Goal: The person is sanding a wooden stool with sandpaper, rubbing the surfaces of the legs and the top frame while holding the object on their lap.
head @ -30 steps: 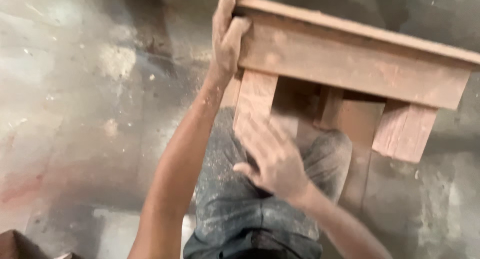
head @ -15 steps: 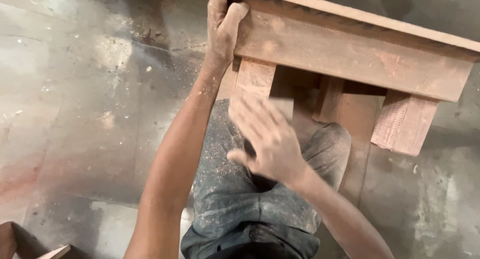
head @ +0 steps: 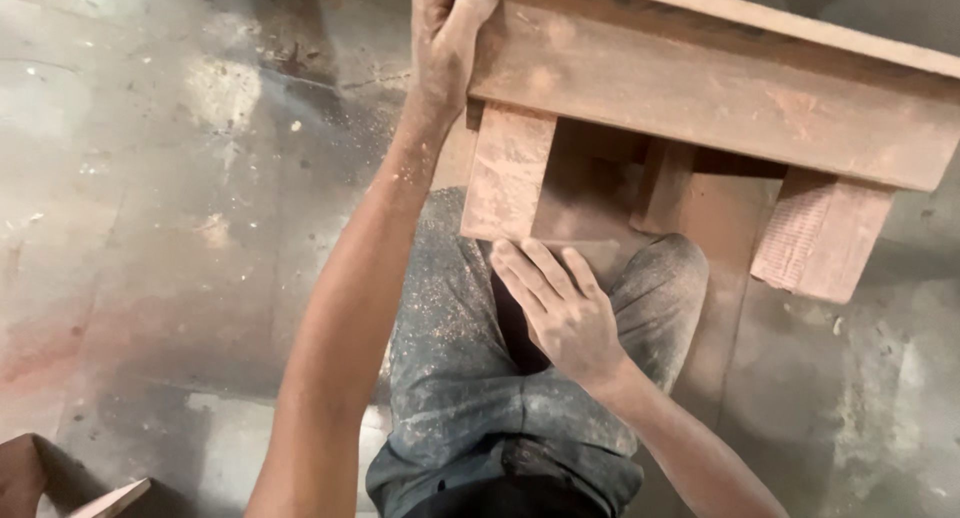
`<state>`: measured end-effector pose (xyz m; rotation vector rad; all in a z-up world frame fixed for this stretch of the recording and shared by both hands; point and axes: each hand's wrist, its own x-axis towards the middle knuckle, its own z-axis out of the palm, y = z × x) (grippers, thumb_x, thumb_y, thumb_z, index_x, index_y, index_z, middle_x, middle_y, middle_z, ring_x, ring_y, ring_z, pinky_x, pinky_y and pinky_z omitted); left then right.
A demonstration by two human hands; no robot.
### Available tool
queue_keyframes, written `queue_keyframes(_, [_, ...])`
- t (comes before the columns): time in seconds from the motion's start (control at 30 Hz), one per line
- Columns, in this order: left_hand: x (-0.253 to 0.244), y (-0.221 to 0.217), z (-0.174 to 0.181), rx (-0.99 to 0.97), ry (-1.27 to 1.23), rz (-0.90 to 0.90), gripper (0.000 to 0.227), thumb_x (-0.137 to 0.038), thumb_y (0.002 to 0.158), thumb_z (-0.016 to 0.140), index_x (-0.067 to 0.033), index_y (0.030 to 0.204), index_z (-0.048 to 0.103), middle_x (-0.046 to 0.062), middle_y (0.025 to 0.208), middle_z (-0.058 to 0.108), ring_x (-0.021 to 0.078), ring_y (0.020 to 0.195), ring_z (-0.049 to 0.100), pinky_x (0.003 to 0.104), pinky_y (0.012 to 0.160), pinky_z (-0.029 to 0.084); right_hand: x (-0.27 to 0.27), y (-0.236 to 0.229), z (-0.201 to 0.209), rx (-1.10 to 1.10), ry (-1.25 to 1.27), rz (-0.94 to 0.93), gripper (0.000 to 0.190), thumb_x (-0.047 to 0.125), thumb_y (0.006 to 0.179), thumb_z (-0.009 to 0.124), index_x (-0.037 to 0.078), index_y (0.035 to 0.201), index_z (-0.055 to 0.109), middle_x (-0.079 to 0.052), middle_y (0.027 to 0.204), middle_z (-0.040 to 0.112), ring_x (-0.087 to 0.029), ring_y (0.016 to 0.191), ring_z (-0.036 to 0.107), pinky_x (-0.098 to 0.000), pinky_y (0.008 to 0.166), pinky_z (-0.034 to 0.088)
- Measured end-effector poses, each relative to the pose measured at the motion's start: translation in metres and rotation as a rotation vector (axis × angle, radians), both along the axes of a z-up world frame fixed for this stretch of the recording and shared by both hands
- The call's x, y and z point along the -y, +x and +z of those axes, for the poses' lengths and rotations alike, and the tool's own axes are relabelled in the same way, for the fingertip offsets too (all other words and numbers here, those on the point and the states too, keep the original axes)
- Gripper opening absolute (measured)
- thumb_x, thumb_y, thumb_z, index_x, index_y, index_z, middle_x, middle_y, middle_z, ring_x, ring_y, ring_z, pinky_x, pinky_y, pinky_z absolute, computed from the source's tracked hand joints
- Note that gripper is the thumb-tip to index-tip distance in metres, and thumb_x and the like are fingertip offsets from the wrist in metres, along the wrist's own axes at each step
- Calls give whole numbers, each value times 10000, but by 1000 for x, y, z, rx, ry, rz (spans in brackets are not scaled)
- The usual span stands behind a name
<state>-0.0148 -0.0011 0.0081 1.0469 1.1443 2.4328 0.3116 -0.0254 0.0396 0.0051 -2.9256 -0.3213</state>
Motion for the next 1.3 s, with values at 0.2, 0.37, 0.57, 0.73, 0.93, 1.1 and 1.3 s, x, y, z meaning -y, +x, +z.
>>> queue_keyframes(0.2, [-2, 5, 4, -2, 23, 23, 63, 6, 996, 538, -33, 965, 576, -22, 870, 552, 89, 785, 514, 303, 730, 474, 26, -40, -34, -103, -54, 33, 490, 182, 1052, 589, 179, 1541, 555, -7, 1666, 394, -209, 1574, 230, -453, 1290, 24])
queue_keyframes(0.37, [16, 1, 24, 68, -190, -97, 159, -36, 992, 523, -74, 855, 596, -35, 606, 530, 74, 452, 457, 266, 395, 399, 40, -56, -21, -82, -1, 41, 519, 243, 1056, 547, 186, 1572, 545, 25, 1699, 320, -163, 1584, 192, -402, 1313, 28])
queue_keyframes(0.57, [3, -13, -13, -75, -79, -33, 184, -26, 1076, 557, -83, 910, 613, -33, 720, 551, 108, 603, 514, 255, 490, 465, 20, -24, -11, -188, -102, -63, 407, 155, 1046, 583, 205, 1440, 668, 70, 1598, 481, -155, 1502, 366, -358, 1277, 173])
queue_keyframes(0.73, [2, -24, -61, 21, -177, 133, 128, -100, 1093, 644, -5, 1038, 709, 62, 967, 608, 147, 856, 535, 345, 787, 441, 10, -35, -8, -454, -191, -26, 262, 155, 1062, 664, 205, 1308, 738, 69, 1458, 616, -127, 1370, 531, -345, 1134, 298])
queue_keyframes(0.93, [48, -5, -66, -488, -518, 322, 434, -348, 1225, 442, -117, 1589, 404, 114, 1664, 348, 246, 1540, 377, 398, 1300, 342, -46, 26, -19, -589, -524, -179, 190, 119, 1062, 647, 62, 1195, 770, -47, 1242, 744, -124, 1179, 652, -330, 928, 518])
queue_keyframes(1.1, [56, 27, -84, -481, -486, 297, 763, -595, 1111, 452, -262, 1696, 92, 56, 1728, 178, 200, 1603, 205, 399, 1361, 217, -124, 108, 6, -1213, -393, -723, 411, 58, 1069, 429, -14, 1474, 440, -217, 1469, 537, -344, 1369, 553, -528, 1191, 498])
queue_keyframes(1.3, [59, 42, -84, -339, -495, 220, 1169, -732, 983, 667, -161, 1673, -85, 145, 1744, 24, 289, 1632, 111, 462, 1378, 190, -163, 145, 40, -1398, -1216, -655, 612, 30, 935, 504, 121, 1521, 356, -168, 1473, 482, -288, 1306, 553, -435, 1032, 521])
